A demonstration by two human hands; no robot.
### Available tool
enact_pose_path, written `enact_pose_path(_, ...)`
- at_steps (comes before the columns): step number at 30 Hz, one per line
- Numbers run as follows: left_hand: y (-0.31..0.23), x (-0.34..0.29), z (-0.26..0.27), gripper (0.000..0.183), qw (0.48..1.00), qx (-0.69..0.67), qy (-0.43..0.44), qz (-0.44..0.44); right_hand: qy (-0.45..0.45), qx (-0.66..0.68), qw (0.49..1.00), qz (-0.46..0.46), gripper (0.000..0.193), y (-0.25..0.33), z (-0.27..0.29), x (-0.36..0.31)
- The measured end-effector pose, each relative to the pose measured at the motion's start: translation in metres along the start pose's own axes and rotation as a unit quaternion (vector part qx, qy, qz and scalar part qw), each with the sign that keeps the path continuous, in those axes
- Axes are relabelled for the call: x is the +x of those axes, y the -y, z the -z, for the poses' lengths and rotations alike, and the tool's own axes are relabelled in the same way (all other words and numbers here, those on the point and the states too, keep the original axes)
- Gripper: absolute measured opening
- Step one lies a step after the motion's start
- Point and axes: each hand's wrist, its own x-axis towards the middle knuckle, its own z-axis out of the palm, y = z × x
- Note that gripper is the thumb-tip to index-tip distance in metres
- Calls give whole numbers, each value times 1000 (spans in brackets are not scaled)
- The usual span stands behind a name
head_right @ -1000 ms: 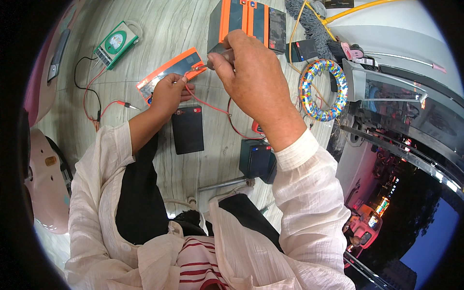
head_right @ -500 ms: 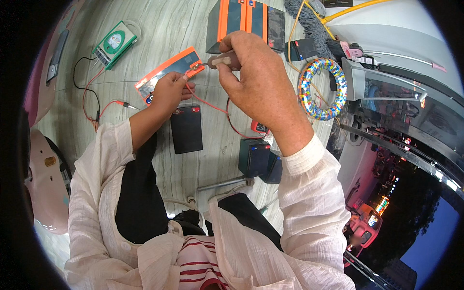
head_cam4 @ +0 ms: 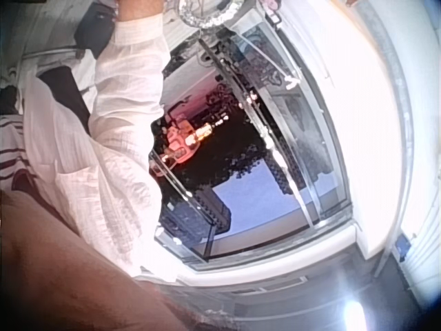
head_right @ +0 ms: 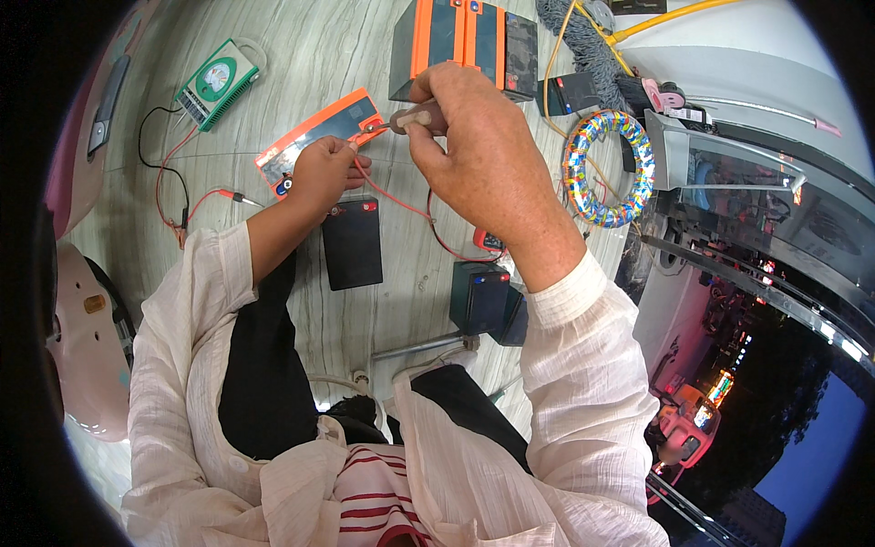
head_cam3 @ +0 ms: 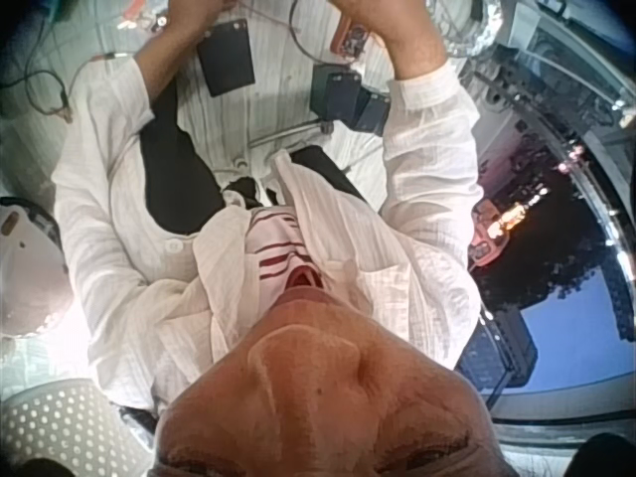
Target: The person retrieves a wipe, walks through a showroom of electric scooters, and sits on the floor. They then use a screwdriver and multimeter to connect wires and test several small batteries.
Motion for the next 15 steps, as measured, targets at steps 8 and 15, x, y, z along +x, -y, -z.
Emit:
enact_pose_path(8,0,-1,2,25,1000,-4,9,-1,11,3,999,40,30,-1,0,0)
enact_pose_path(15,7,-17,5,24,998,14,58,26,32,-132,989,61,24,0,-2,13)
